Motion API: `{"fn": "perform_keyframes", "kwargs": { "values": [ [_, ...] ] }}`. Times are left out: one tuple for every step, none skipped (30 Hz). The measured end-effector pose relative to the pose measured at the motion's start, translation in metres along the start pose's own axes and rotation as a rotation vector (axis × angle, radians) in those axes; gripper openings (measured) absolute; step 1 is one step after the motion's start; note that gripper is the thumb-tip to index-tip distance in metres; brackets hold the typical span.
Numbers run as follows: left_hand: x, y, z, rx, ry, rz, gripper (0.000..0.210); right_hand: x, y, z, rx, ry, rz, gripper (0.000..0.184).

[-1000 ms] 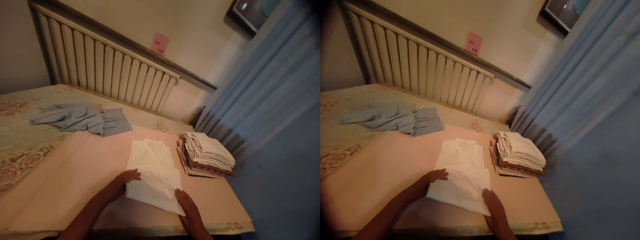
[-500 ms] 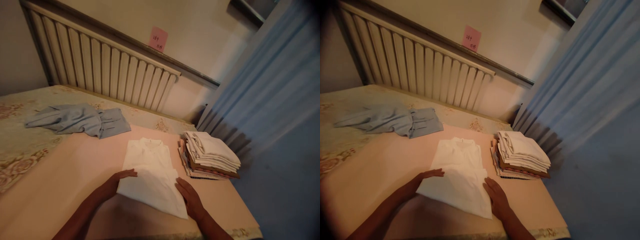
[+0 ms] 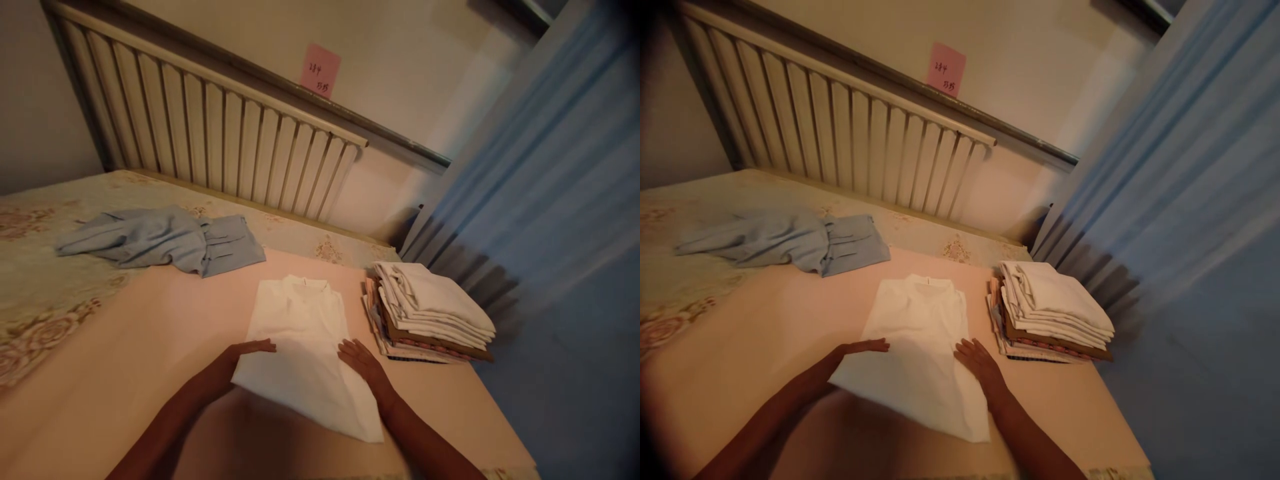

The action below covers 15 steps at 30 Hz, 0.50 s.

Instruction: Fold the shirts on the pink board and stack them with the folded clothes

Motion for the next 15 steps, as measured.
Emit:
{"fn": "perform_keyframes", "kwargs": {
  "values": [
    [-0.002, -0.002, -0.006, 0.017, -0.009, 0.0, 0.045, 0.0, 0.002, -0.001, 0.047, 0.016, 0.01, 0.036],
    [-0.005, -0.004, -0.012, 0.04, -0.017, 0.001, 0.045, -0.001, 0.002, 0.0, 0.104, 0.037, 0.024, 0.036],
    [-0.007, -0.006, -0.017, 0.064, -0.028, 0.004, 0.044, -0.002, 0.001, 0.002, 0.168, 0.07, 0.037, 0.036],
    [-0.01, -0.008, -0.021, 0.086, -0.045, 0.009, 0.042, -0.004, -0.002, 0.007, 0.235, 0.112, 0.048, 0.036],
    [-0.012, -0.009, -0.024, 0.105, -0.067, 0.02, 0.041, -0.007, -0.006, 0.013, 0.301, 0.162, 0.055, 0.036],
    [-0.015, -0.01, -0.026, 0.122, -0.087, 0.03, 0.04, -0.01, -0.01, 0.021, 0.364, 0.216, 0.055, 0.035],
    [-0.017, -0.011, -0.026, 0.137, -0.1, 0.032, 0.04, -0.015, -0.015, 0.031, 0.423, 0.275, 0.053, 0.035],
    [-0.019, -0.012, -0.025, 0.147, -0.106, 0.022, 0.041, -0.019, -0.019, 0.041, 0.48, 0.335, 0.046, 0.035],
    [-0.021, -0.013, -0.023, 0.156, -0.11, 0.005, 0.042, -0.024, -0.022, 0.05, 0.535, 0.401, 0.033, 0.036],
    [-0.023, -0.014, -0.02, 0.163, -0.12, -0.01, 0.044, -0.028, -0.024, 0.059, 0.588, 0.464, 0.024, 0.037],
    [-0.024, -0.014, -0.015, 0.171, -0.141, -0.023, 0.045, -0.033, -0.025, 0.065, 0.633, 0.53, 0.015, 0.039],
    [-0.025, -0.015, -0.01, 0.186, -0.175, -0.032, 0.047, -0.037, -0.025, 0.07, 0.663, 0.602, 0.003, 0.039],
    [-0.026, -0.017, -0.005, 0.206, -0.216, -0.036, 0.048, -0.041, -0.024, 0.071, 0.675, 0.674, -0.015, 0.039],
    [-0.025, -0.018, -0.001, 0.225, -0.25, -0.039, 0.049, -0.043, -0.022, 0.07, 0.669, 0.739, -0.032, 0.038],
    [-0.022, -0.02, 0.001, 0.237, -0.269, -0.045, 0.05, -0.044, -0.021, 0.067, 0.654, 0.8, -0.061, 0.037]
  ]
}}
Point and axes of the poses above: each hand's wrist, its own x-axis towards the middle knuckle, its own y-axis out of the palm, z = x × y, the point moved 4 cm from there along x, towards the middle knuckle, and after that the axes turned 4 degrees about x, right-handed, at the moved point
